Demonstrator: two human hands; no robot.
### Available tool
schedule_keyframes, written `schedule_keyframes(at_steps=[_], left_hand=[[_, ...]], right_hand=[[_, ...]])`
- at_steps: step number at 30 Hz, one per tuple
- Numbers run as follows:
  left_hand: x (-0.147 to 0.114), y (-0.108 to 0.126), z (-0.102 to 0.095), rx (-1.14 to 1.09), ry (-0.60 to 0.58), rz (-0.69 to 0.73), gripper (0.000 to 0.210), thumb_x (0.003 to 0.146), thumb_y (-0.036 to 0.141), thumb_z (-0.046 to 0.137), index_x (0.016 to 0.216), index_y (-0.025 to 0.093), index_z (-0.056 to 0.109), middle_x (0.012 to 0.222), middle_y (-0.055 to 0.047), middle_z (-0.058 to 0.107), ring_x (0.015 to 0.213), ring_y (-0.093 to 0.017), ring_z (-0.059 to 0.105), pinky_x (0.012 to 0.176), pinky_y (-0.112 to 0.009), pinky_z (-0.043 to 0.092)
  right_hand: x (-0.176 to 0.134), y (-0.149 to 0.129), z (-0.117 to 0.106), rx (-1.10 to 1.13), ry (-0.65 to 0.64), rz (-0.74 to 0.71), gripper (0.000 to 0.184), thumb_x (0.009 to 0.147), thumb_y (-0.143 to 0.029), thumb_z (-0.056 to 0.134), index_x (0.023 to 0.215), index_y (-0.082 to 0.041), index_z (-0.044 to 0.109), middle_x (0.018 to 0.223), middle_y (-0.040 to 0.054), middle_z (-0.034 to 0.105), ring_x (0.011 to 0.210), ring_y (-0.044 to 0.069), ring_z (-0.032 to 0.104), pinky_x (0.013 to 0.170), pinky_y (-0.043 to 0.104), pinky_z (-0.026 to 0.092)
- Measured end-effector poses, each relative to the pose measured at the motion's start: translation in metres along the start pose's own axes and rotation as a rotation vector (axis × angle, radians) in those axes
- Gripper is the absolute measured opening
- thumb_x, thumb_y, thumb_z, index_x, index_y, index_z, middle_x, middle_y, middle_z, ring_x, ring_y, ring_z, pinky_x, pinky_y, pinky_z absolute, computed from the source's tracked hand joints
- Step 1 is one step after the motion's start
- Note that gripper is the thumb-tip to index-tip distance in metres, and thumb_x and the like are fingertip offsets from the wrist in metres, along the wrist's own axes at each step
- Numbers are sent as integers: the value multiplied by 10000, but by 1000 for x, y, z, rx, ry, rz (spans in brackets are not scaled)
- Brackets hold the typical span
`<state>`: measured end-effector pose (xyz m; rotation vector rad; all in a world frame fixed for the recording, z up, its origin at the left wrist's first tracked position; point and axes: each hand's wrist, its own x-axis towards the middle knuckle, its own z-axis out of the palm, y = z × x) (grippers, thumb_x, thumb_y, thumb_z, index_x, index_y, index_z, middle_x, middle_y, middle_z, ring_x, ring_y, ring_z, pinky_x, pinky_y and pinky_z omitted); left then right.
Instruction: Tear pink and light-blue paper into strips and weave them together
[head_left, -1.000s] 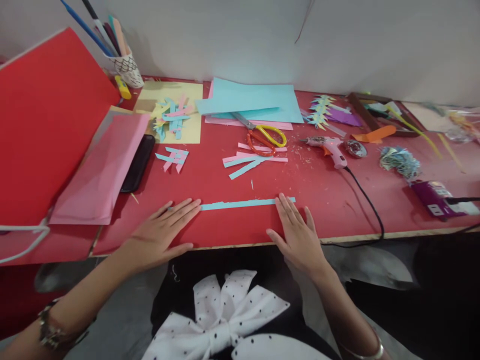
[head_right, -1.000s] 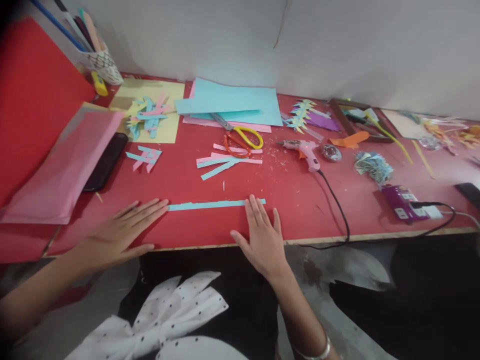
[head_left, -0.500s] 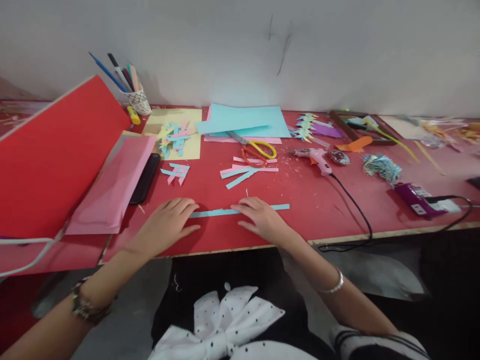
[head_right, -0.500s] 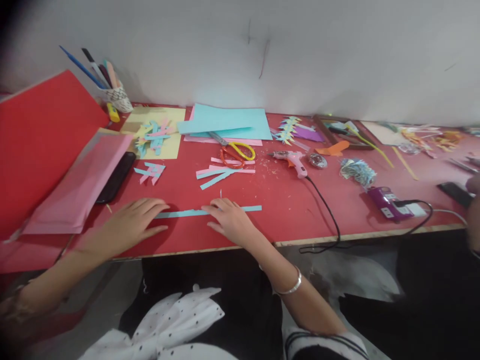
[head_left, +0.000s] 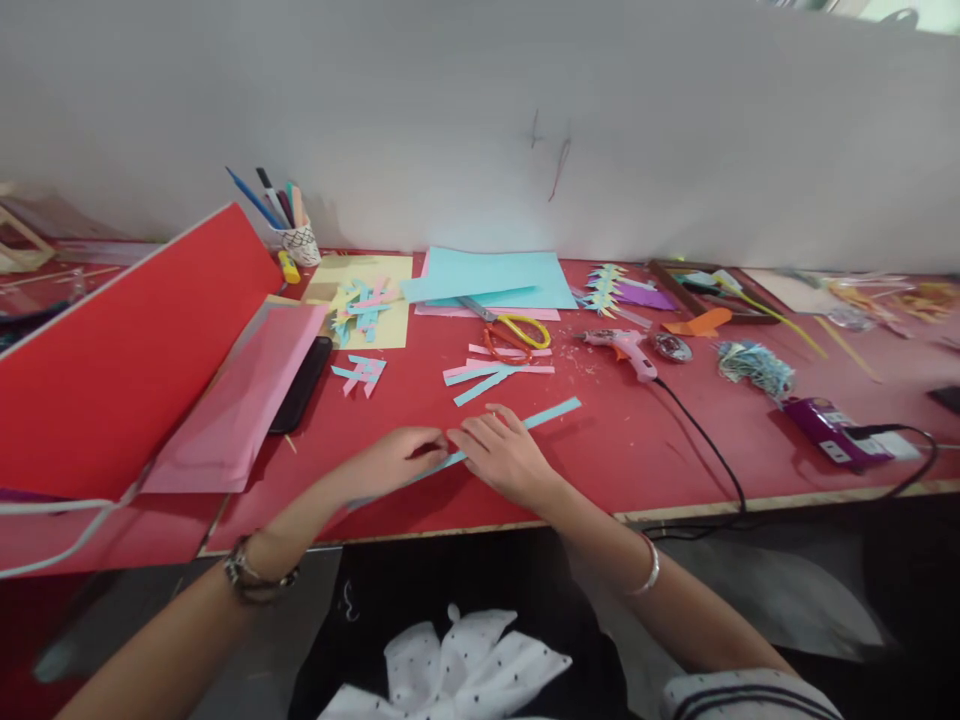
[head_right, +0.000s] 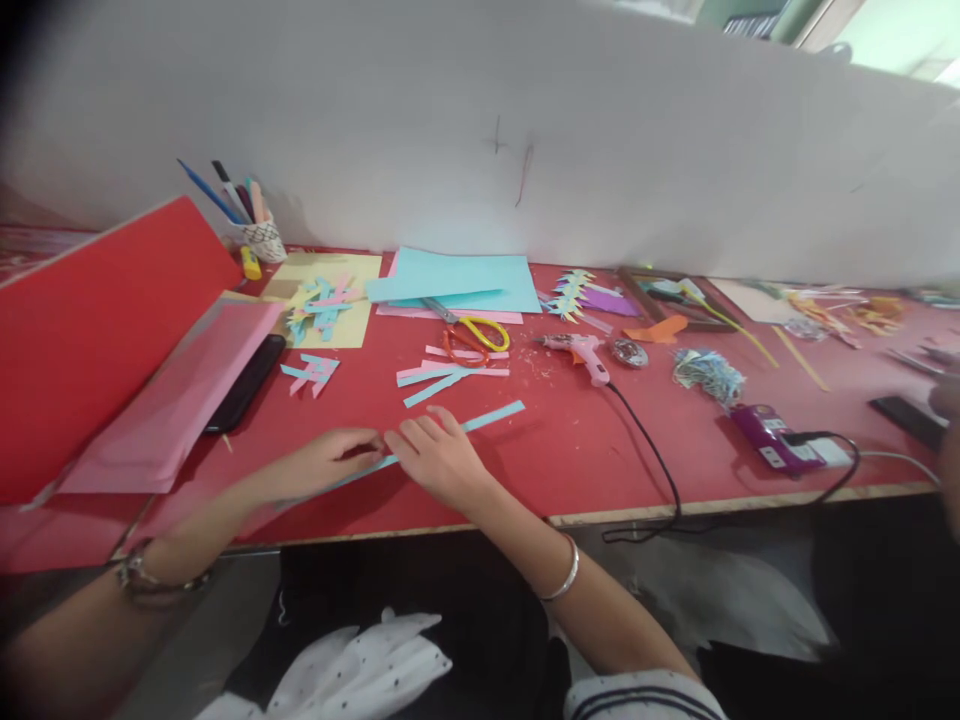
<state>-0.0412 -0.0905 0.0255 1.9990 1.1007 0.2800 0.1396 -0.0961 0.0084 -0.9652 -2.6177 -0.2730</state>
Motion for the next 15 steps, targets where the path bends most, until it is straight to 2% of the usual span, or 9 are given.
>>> schedule_keyframes(at_steps=[2,4,7,9,12,15], left_hand=[[-1,4,-6,-64,-53,-33,281,824,360,335,793,150,518,774,-17,583,716,-149,535,644,-251,425],[-4,11,-11,-16,-5,-55,309,825,391,322,805,156,524,794,-19,593,723,-153,539,651,-255,419],[-8,24,-13,132,116,-24,345,838,418,292,917,181,530,928,-43,611,820,-176,554,698,-269,409],[-9,33,-13,289,106,-19,352,826,434,321,925,180,544,930,-65,624,820,-205,569,663,-278,403],[-8,41,-13,512,35,-88,319,827,354,340,783,159,589,764,-86,650,701,-231,596,566,-277,371],[-5,39,-15,437,33,-108,367,839,279,298,681,167,609,691,-72,660,657,-209,608,556,-266,361]], right_hand=[[4,0,-4,-29,-27,-42,267,832,-106,312,841,-164,572,684,30,595,648,130,500,806,310,318],[9,1,-12,-13,-155,-32,263,815,-116,321,778,-162,577,612,23,587,571,123,493,697,285,334],[18,3,-26,35,-378,99,235,806,-191,351,800,-150,582,625,42,611,536,134,501,554,263,292],[23,6,-33,91,-477,168,252,813,-226,345,801,-154,586,643,48,622,543,139,509,512,253,250],[29,9,-38,216,-538,151,265,814,-213,333,744,-160,582,663,46,622,566,130,508,496,243,215],[33,10,-37,286,-498,164,236,813,-200,329,801,-158,560,687,41,616,571,120,497,495,232,209]])
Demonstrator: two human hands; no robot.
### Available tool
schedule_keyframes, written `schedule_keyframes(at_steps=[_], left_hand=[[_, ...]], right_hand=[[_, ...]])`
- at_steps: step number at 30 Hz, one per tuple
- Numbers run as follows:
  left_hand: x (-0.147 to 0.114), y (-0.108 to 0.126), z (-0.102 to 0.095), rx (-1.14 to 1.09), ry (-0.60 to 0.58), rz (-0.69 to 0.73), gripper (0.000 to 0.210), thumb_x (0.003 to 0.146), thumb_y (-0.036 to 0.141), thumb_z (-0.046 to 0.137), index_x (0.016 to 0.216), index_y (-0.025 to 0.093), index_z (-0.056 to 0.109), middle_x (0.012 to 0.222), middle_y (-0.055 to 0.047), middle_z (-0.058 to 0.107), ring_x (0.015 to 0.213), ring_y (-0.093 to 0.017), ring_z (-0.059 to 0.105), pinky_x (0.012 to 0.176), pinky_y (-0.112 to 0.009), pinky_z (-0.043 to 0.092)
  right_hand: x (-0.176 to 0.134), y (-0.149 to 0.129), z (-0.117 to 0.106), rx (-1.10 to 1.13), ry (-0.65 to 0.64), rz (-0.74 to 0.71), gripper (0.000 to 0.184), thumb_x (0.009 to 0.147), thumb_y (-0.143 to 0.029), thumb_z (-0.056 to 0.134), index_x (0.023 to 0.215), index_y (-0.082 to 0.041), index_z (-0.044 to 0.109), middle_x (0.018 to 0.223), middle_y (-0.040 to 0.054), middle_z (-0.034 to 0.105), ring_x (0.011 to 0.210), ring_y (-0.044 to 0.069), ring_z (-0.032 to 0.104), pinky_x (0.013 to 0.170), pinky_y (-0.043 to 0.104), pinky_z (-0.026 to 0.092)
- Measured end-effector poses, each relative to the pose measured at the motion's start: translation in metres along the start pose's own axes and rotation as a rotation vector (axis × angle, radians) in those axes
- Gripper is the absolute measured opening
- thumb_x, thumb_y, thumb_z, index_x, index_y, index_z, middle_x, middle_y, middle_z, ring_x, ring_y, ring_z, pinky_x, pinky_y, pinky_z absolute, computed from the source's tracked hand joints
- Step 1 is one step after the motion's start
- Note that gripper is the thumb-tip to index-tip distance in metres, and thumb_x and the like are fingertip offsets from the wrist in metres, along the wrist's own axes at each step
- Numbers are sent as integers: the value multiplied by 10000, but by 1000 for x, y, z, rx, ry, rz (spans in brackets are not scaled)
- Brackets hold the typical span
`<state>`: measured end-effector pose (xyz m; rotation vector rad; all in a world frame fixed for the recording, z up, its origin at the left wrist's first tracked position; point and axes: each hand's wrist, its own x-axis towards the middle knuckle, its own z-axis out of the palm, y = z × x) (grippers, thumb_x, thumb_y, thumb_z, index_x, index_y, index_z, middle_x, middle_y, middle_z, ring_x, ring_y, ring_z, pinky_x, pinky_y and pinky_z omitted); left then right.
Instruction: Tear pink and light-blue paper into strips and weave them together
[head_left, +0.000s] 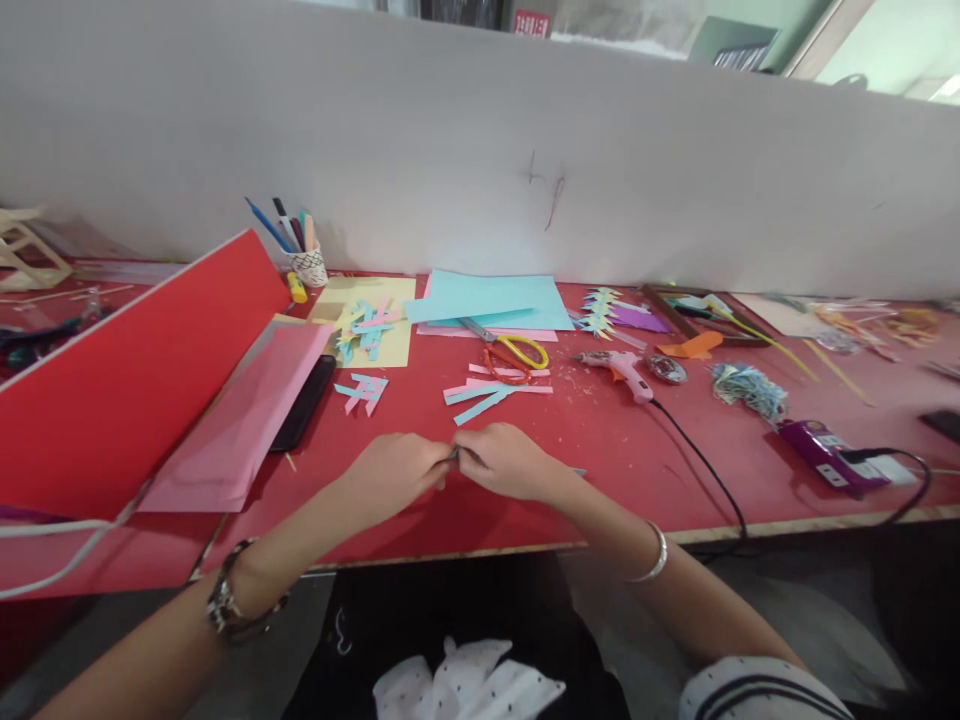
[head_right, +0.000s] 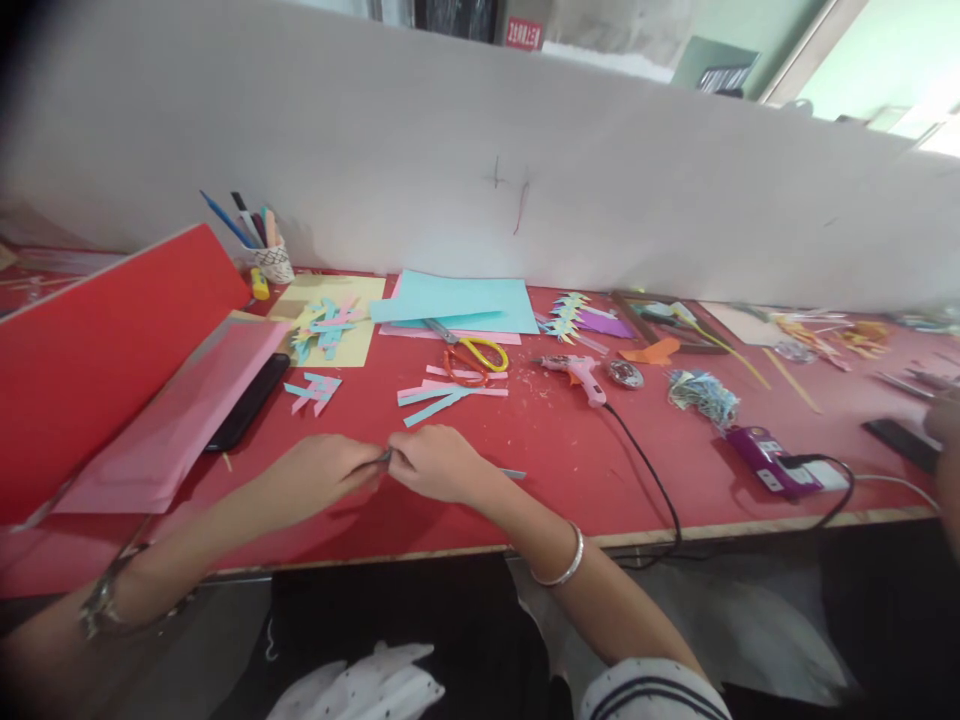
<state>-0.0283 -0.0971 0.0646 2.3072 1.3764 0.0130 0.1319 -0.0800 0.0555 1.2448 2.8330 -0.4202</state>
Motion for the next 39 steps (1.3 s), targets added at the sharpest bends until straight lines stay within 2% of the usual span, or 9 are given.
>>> schedule_keyframes(at_steps=[4,9,15,22,28,33,35,36,39], left_hand=[[5,-13,6,-375,-53,36,390,835,297,298,622,162,597,630,-41,658,584,-154,605,579,-240,401],[9,-22,11,-762,-253,69,361,821,410,350,704,139,557,548,-21,619,507,-131,582,515,-222,431],[6,-27,3,-863,-370,92,415,778,498,404,646,135,556,476,-14,594,447,-119,552,510,-227,425],[-6,-40,0,-922,-391,27,396,782,487,406,618,154,545,412,12,570,413,-112,538,562,-244,425],[-11,-52,0,-885,-405,7,405,769,518,402,606,167,523,427,5,587,423,-123,540,551,-245,413],[-15,-57,-4,-801,-377,11,386,795,482,374,627,171,528,443,6,601,452,-130,549,568,-243,415],[-14,-52,-4,-718,-342,19,383,813,449,348,651,168,550,485,-4,626,513,-139,572,585,-239,415],[-13,-49,-3,-677,-332,33,382,821,433,339,657,166,558,514,-10,639,549,-142,583,605,-239,416],[-11,-41,-3,-606,-332,67,382,832,407,322,669,164,568,580,-20,663,619,-146,602,664,-239,416]], right_hand=[[1,-3,0,-26,113,-16,203,807,-190,338,847,-151,534,700,44,607,613,129,493,551,232,243],[0,-5,-2,18,134,-135,172,740,-135,387,614,-163,500,625,2,562,587,96,432,648,240,266],[-7,10,-4,236,85,7,97,630,-149,441,534,-169,438,467,-56,388,462,65,281,481,200,194],[-28,43,-5,389,141,0,89,591,-135,377,506,-161,391,478,-59,370,465,50,303,490,172,229],[-51,84,-1,353,183,166,95,595,-168,380,502,-166,395,466,-51,373,461,60,329,470,180,226],[-59,95,-6,192,429,400,156,683,-182,399,546,-160,470,499,-15,465,488,93,414,499,204,287],[-52,75,-9,189,535,277,202,772,-225,378,702,-149,551,669,29,585,633,124,509,628,229,357],[-47,61,-10,191,516,151,210,794,-262,397,825,-146,568,808,55,615,759,145,534,721,255,365],[-29,24,-7,194,284,-114,335,795,-354,467,1067,-163,509,1080,97,564,1003,183,480,857,323,326]])
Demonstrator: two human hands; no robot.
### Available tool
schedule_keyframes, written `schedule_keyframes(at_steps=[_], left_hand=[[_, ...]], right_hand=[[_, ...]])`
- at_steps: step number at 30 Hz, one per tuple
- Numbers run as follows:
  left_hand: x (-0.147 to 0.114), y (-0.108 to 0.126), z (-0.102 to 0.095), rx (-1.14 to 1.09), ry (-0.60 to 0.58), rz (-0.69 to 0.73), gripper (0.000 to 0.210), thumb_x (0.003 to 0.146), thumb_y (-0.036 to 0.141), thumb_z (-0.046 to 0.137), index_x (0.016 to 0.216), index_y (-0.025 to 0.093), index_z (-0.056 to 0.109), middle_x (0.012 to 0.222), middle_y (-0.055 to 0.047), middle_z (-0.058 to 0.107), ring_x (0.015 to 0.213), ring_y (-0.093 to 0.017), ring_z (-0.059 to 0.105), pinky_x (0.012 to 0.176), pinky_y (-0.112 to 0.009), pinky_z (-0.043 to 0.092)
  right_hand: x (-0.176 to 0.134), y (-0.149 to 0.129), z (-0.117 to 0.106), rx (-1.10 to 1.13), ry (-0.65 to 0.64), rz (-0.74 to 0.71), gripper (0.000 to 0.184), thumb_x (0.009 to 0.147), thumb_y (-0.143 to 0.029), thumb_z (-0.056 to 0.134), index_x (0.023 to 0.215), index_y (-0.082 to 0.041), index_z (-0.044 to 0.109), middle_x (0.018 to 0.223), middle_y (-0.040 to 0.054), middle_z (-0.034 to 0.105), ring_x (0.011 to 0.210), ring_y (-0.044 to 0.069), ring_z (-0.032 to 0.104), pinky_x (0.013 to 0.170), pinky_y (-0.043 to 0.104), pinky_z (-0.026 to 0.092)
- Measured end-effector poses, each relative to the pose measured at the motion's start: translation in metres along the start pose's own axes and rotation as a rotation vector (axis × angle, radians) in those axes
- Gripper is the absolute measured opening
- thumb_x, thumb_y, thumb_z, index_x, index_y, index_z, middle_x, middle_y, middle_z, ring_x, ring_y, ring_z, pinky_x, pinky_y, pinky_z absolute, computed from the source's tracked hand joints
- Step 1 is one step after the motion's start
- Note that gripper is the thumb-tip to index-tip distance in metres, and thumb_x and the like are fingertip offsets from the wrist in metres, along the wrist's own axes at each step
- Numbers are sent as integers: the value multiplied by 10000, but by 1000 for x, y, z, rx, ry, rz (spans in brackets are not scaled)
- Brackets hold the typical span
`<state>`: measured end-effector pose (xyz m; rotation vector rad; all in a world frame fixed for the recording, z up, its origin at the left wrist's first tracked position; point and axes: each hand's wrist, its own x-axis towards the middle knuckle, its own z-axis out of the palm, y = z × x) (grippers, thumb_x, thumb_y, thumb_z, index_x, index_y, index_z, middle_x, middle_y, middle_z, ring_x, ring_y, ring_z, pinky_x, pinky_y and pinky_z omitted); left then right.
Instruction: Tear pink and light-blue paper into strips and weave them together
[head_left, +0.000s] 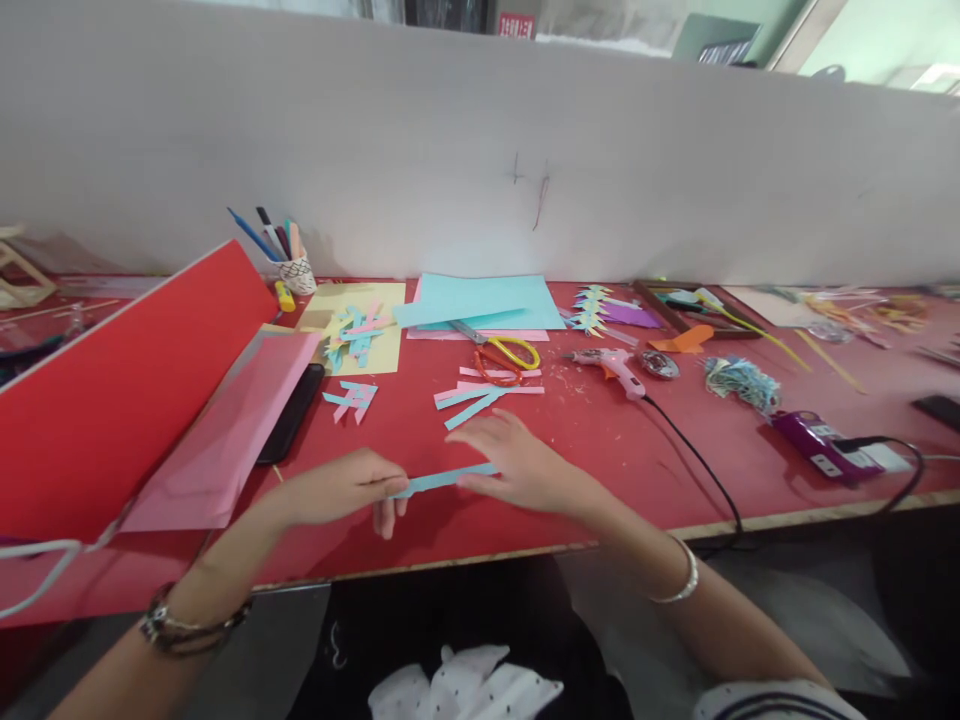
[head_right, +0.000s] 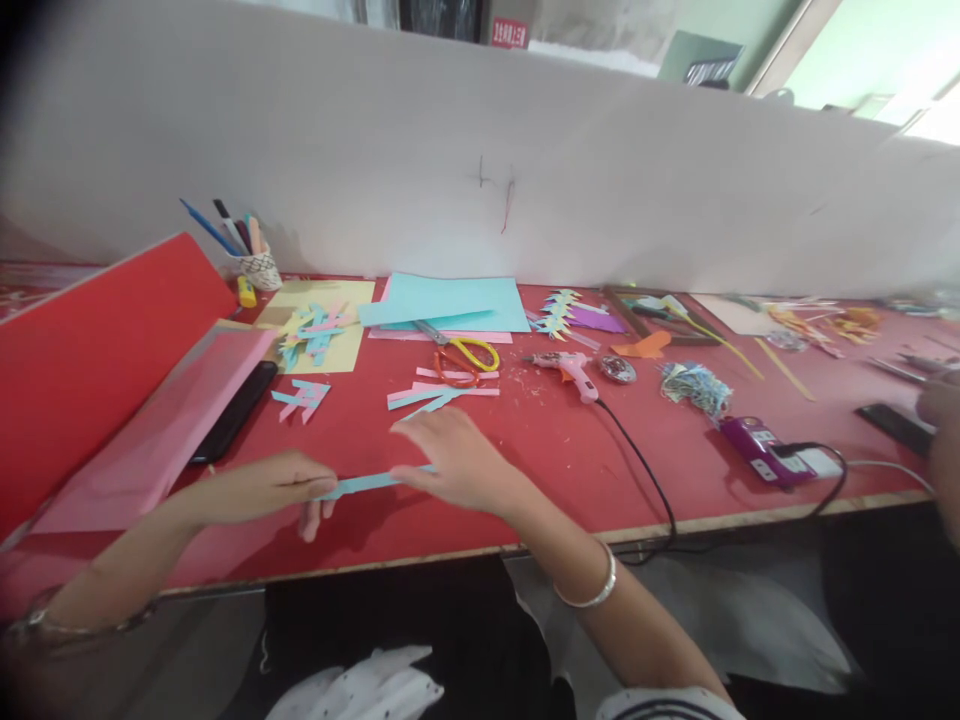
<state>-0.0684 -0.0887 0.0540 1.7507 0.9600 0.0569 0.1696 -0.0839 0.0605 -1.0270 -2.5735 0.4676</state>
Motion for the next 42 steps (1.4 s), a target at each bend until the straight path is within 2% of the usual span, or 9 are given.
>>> schedule_keyframes(at_steps=[3,6,12,20,26,33,36,40,42], left_hand=[[-2,3,-1,20,10,-31,375,830,402,322,676,164,568,612,-16,659,622,-144,604,649,-228,417],[-7,4,-2,91,55,-72,380,832,401,310,670,172,565,655,-6,644,630,-139,592,603,-209,406],[4,18,16,474,315,-25,320,833,361,304,777,184,565,743,-30,626,640,-151,549,550,-229,327],[24,14,34,898,402,71,223,762,131,326,603,183,474,505,-9,488,513,-146,469,473,-255,223],[14,-6,29,962,499,227,222,737,87,303,592,200,426,497,11,464,486,-133,428,487,-261,260],[-17,-41,1,902,573,-97,168,709,163,344,598,213,459,511,8,523,511,-144,480,504,-252,288],[-17,-34,-1,846,677,-177,236,774,235,302,623,211,482,531,-7,535,551,-165,510,524,-259,321],[9,1,16,676,734,156,303,835,352,297,940,185,527,964,-68,607,894,-194,538,748,-280,380],[25,17,24,668,598,265,303,833,374,341,948,178,543,953,-66,616,864,-192,547,742,-282,384]], right_hand=[[11,-13,13,95,-167,-26,200,811,-274,466,957,-170,555,933,48,617,877,145,530,880,339,297],[15,-9,20,184,-250,4,165,826,-185,421,813,-152,583,738,5,617,675,94,525,732,243,350],[21,-9,26,193,-236,92,162,812,-215,436,768,-145,575,662,-4,564,588,84,455,558,192,289],[18,-9,24,436,-210,117,188,804,-238,434,654,-143,496,582,-50,444,551,60,397,522,164,285],[10,1,13,451,-157,164,178,780,-236,447,628,-149,480,546,-55,436,512,56,375,520,168,292],[-22,40,-17,315,6,317,216,768,-273,416,593,-154,455,532,-41,427,501,67,374,489,176,281],[-24,40,-19,214,-21,288,217,788,-266,413,629,-144,498,571,-20,489,531,75,417,523,182,297],[-7,20,-9,154,-156,113,221,821,-244,394,712,-148,561,655,10,567,606,93,473,586,192,315],[2,10,-5,125,-135,67,200,815,-222,396,755,-157,575,661,11,579,608,95,476,586,190,312]])
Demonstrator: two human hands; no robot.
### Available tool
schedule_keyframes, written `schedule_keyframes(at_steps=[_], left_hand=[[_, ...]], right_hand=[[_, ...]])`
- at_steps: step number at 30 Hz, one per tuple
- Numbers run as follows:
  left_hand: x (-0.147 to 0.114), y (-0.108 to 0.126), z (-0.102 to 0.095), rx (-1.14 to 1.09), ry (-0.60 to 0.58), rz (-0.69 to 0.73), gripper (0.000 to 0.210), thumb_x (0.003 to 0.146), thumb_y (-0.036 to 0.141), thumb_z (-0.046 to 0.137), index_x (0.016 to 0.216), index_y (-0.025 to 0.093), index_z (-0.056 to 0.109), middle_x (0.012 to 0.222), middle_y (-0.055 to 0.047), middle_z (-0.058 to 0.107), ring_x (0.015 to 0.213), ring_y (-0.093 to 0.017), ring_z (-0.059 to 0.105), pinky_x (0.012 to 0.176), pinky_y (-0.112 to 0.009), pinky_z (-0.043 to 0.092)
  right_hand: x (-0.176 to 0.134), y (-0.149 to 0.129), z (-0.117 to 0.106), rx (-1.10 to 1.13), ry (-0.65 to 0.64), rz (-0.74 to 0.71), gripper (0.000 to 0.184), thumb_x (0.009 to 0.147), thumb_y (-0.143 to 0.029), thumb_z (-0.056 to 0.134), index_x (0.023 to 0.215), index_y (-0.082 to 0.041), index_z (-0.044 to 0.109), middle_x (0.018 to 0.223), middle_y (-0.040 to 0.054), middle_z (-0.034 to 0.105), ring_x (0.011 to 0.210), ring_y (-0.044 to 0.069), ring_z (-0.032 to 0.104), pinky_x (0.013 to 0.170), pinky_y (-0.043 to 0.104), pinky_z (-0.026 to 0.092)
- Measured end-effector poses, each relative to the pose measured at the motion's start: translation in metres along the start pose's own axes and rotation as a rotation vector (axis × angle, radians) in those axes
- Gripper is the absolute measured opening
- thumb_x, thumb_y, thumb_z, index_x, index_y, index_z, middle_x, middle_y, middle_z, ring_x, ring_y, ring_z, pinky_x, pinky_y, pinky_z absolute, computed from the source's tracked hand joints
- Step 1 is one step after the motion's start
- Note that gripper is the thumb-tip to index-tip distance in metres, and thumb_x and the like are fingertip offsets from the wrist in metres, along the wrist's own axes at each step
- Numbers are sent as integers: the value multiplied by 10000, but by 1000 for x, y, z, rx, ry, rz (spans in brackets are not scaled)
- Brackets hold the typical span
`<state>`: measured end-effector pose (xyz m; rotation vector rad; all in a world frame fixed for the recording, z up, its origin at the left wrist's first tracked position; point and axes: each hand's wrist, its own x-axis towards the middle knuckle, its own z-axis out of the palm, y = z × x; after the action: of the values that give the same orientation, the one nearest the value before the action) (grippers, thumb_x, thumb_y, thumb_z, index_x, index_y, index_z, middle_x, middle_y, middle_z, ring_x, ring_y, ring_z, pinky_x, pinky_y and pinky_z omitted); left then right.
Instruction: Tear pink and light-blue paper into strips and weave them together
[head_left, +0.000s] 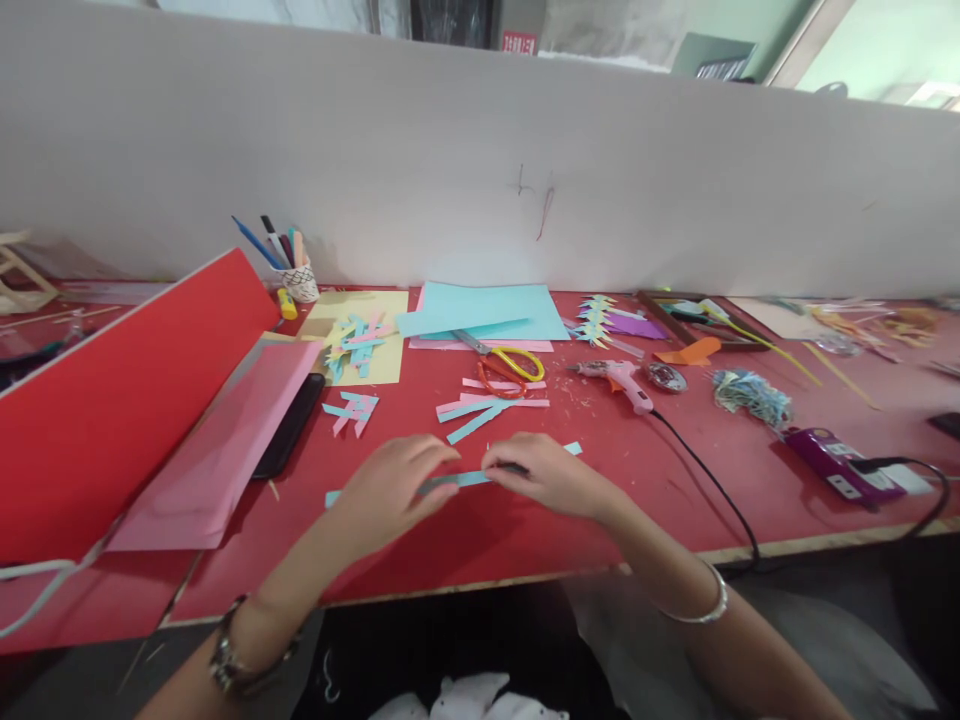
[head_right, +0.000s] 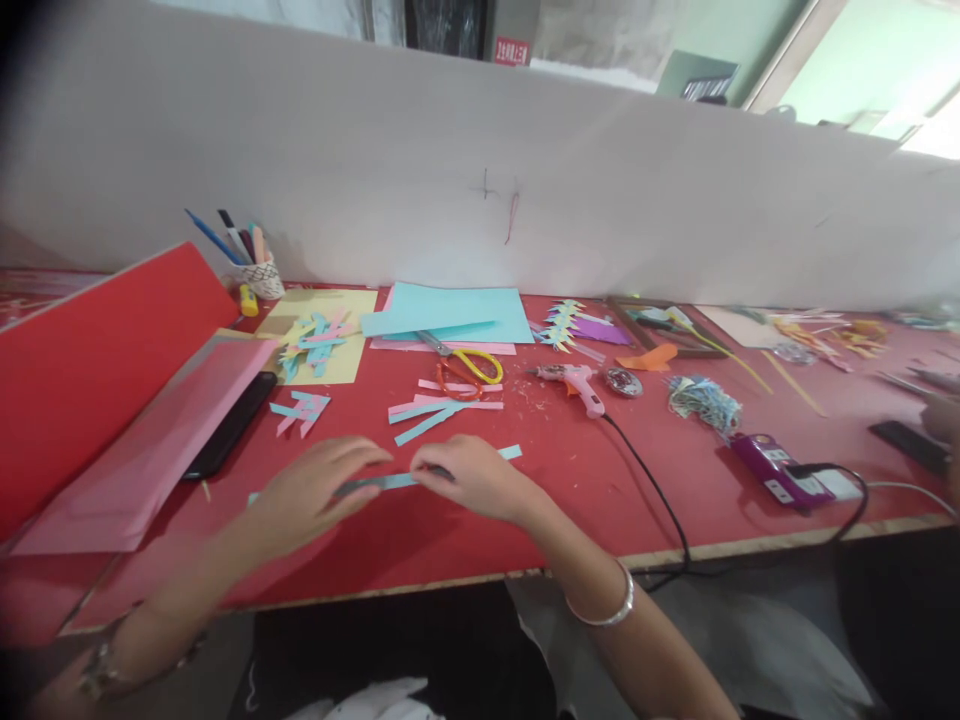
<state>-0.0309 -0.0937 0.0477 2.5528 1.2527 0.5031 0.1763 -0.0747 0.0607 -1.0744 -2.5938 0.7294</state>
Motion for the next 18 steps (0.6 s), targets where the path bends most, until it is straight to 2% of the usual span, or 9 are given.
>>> schedule_keyframes(at_steps=[3,5,8,11,15,18], left_hand=[[15,11,6,-15,-129,8,317,845,317,350,671,165,567,624,-34,614,635,-169,548,669,-281,380],[19,11,6,-106,-184,-24,378,857,283,326,563,165,531,504,-15,571,556,-144,530,621,-253,373],[21,5,4,-378,-269,-71,373,855,290,328,582,159,545,473,10,567,505,-104,531,563,-198,366],[19,-6,3,-581,-343,-132,332,837,307,355,635,154,569,431,38,541,451,-82,507,531,-173,361],[12,-26,-3,-666,-373,-185,333,821,347,364,648,153,572,395,49,521,438,-80,482,548,-174,367],[8,-39,-9,-665,-409,-203,339,812,367,366,638,158,567,381,52,513,435,-83,481,579,-184,381]], right_hand=[[7,-6,4,-61,76,-42,140,746,-159,434,733,-163,574,612,-4,561,561,86,445,545,180,286],[9,-4,7,-112,121,-41,111,687,-139,453,664,-163,558,532,-25,503,507,77,394,498,178,246],[12,2,12,-150,153,-28,93,631,-142,451,574,-167,519,451,-50,398,445,65,307,451,180,189],[11,13,12,-132,167,-19,87,600,-137,428,546,-168,490,442,-57,371,426,55,284,442,170,186],[-3,37,5,-100,207,52,101,607,-145,385,550,-162,466,475,-44,413,431,49,343,459,153,235],[-18,57,-6,-132,290,129,98,615,-165,376,541,-164,441,464,-42,404,426,54,346,452,155,239]])
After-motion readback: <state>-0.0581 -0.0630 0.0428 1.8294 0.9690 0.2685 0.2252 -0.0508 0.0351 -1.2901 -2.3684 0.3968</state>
